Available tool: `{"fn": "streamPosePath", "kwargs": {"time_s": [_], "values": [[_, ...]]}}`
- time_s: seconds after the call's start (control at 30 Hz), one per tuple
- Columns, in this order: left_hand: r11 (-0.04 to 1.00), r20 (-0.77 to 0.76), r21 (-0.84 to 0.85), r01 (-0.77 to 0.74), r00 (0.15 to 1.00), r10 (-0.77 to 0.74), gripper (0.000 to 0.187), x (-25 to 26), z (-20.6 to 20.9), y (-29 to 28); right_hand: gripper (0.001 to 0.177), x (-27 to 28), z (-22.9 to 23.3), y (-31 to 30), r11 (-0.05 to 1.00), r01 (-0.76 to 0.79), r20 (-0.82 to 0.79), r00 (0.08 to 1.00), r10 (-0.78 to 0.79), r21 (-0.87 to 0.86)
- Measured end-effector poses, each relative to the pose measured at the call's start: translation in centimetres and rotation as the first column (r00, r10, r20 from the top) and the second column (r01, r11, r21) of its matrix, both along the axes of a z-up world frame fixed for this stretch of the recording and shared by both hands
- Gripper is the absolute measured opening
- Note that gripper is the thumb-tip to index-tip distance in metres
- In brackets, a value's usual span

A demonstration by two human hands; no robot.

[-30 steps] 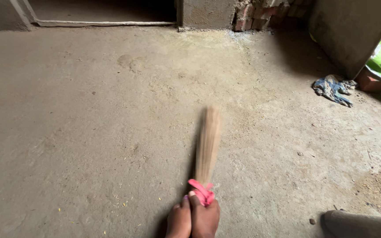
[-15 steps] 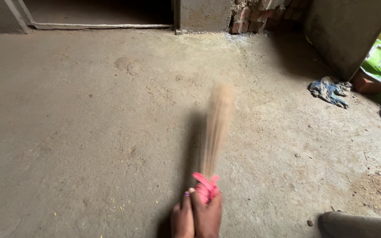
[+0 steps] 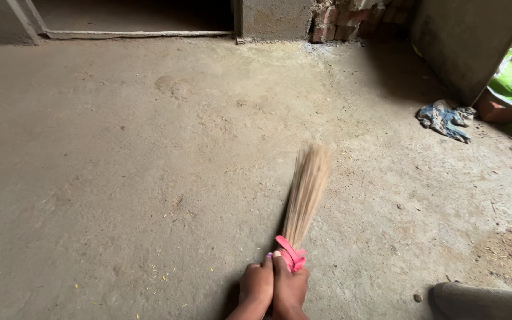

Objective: The person sweeps a concrete floor using a traditional straw broom. They move the broom back and forth to gather dust and debris across the room, working near a doorway and a pile of bricks.

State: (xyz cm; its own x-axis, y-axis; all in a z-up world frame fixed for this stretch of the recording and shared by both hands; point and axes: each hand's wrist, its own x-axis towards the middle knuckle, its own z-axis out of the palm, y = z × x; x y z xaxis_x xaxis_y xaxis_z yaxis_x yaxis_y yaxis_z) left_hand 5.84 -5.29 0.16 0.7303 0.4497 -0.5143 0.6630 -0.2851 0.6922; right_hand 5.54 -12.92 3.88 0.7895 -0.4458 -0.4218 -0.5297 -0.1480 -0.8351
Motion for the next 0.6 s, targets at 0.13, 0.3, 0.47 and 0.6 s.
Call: {"fn": "streamPosePath", "kwargs": {"time_s": [0.13, 0.3, 0.47, 0.6], "values": [[0.997, -0.039, -0.030, 0.075, 0.996, -0.076, 0.061, 0.4, 1.7, -0.5, 0.044, -0.1, -0.1, -0.2, 0.993, 0.115, 0.081, 0.990, -0.116, 0.011], [0.994, 0.221, -0.109, 0.028, 0.975, -0.003, 0.065, 0.6, 1.2, -0.9, 0.058, -0.4, 3.1, -0.4, 0.995, 0.084, 0.161, 0.983, -0.092, 0.057], [0.916, 0.188, -0.280, -0.286, 0.920, 0.344, 0.068, 1.2, 2.2, -2.0, 0.054, 2.1, 6.9, -0.6, 0.960, -0.281, 0.214, 0.937, 0.276, -0.007], [0.870, 0.110, -0.405, -0.280, 0.930, 0.351, 0.064, 2.0, 5.9, -3.1, 0.051, 3.9, 7.4, -2.3, 0.949, -0.294, 0.115, 0.953, 0.282, 0.116]]}}
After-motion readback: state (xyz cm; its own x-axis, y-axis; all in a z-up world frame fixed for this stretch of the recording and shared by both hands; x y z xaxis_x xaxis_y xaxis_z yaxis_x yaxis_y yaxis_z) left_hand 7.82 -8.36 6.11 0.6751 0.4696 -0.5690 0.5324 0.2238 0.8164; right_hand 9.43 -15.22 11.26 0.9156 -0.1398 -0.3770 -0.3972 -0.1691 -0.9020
